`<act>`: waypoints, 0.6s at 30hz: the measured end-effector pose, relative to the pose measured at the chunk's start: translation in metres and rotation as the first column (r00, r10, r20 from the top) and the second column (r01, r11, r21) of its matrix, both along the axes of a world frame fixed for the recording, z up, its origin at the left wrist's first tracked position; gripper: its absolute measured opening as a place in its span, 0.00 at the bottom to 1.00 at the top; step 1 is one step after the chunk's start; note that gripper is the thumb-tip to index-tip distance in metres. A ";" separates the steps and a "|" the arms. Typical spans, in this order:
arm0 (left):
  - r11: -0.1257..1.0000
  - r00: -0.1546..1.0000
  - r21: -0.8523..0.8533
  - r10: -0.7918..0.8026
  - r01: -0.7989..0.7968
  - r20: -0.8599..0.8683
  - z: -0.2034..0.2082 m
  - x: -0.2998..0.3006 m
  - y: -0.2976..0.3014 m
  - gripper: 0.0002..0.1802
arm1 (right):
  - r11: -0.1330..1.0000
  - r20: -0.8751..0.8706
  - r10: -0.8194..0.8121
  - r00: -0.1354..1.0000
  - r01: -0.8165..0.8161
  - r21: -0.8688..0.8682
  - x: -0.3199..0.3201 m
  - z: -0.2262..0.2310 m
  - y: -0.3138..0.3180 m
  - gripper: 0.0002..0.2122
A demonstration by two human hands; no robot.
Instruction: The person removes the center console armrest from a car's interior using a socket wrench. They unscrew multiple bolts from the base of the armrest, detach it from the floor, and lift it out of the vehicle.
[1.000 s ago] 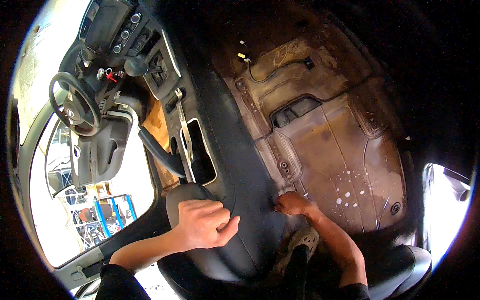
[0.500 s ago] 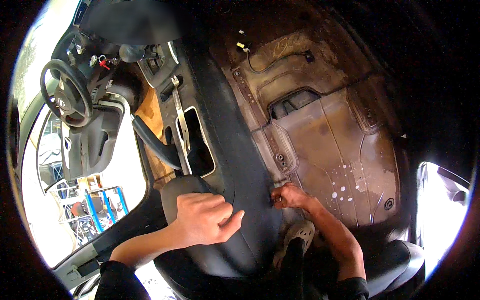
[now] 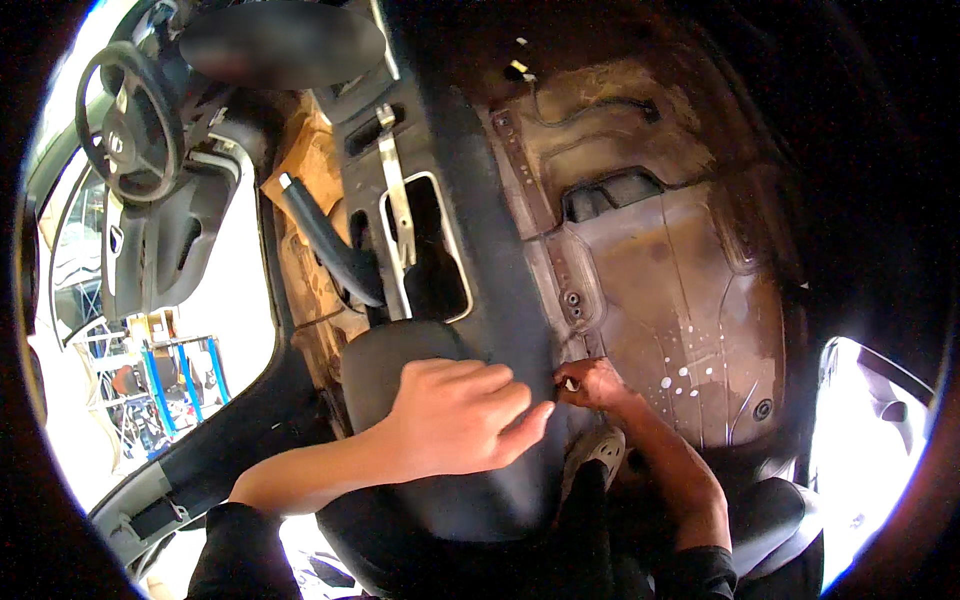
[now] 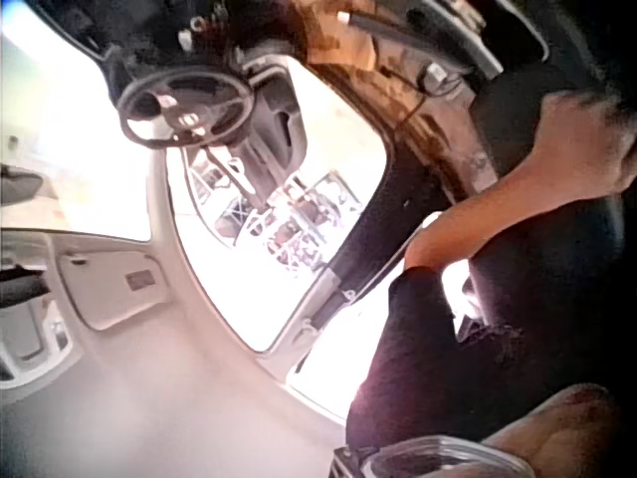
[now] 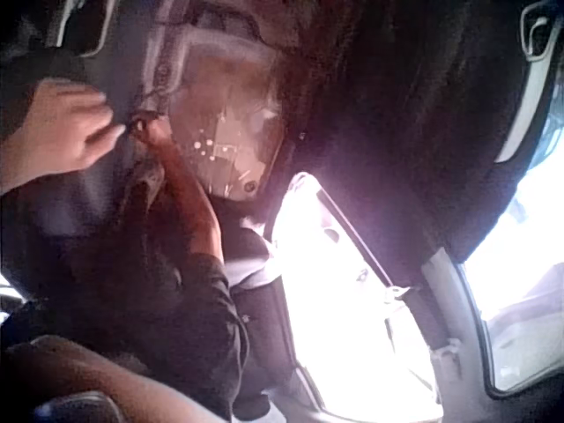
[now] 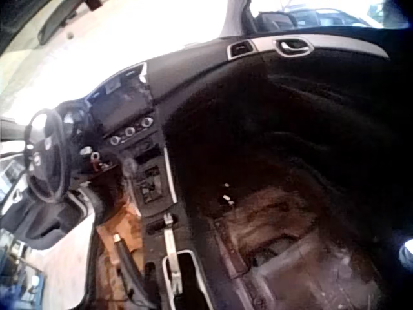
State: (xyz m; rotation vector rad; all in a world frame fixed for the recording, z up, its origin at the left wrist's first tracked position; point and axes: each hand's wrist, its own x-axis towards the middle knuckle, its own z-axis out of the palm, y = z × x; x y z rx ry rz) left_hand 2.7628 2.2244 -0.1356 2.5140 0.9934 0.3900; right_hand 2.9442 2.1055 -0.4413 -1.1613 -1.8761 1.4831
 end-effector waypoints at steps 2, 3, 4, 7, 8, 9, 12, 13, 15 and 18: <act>1.000 1.000 -0.004 0.009 -0.009 0.008 0.001 -0.006 -0.002 0.17 | 0.998 0.072 -0.005 0.997 0.001 0.066 -0.007 0.005 0.000 0.12; 1.000 0.999 -0.020 0.003 -0.002 0.042 0.001 -0.007 -0.002 0.16 | 0.998 0.092 -0.005 0.996 0.000 0.060 -0.008 0.007 0.003 0.11; 1.000 0.998 -0.029 0.007 -0.005 0.067 0.000 -0.010 -0.004 0.16 | 0.998 0.093 0.007 0.996 -0.013 0.064 -0.015 0.009 0.007 0.11; 0.995 0.998 -0.088 -0.031 0.036 0.055 -0.010 -0.019 -0.011 0.15 | 0.999 0.111 0.019 0.994 -0.024 0.048 -0.031 0.019 0.011 0.11; 0.988 0.997 -0.133 -0.075 0.074 -0.001 -0.006 -0.018 -0.009 0.16 | 0.999 0.125 0.012 0.992 -0.016 0.034 -0.030 0.020 0.009 0.11; 0.975 0.991 -0.192 -0.123 0.110 -0.054 -0.002 -0.015 -0.005 0.17 | 1.000 0.142 -0.007 0.990 0.005 0.018 -0.026 0.020 0.006 0.11; 0.969 0.998 -0.241 -0.066 0.062 -0.009 -0.007 -0.015 -0.013 0.19 | 0.998 0.174 -0.036 0.984 0.043 -0.039 -0.021 0.021 0.001 0.10; 0.987 1.000 -0.158 0.016 -0.018 -0.018 0.001 -0.022 -0.023 0.19 | 0.997 0.150 -0.024 0.988 0.034 -0.065 -0.035 0.025 -0.001 0.10; 0.998 0.995 -0.026 0.051 -0.053 -0.080 0.002 -0.018 -0.024 0.17 | 0.992 0.176 -0.041 0.983 0.061 -0.107 -0.025 0.026 0.002 0.10; 0.997 0.995 -0.048 0.061 -0.064 -0.078 -0.004 -0.013 -0.028 0.16 | 0.985 0.170 -0.041 0.985 0.069 -0.159 -0.025 0.026 -0.002 0.10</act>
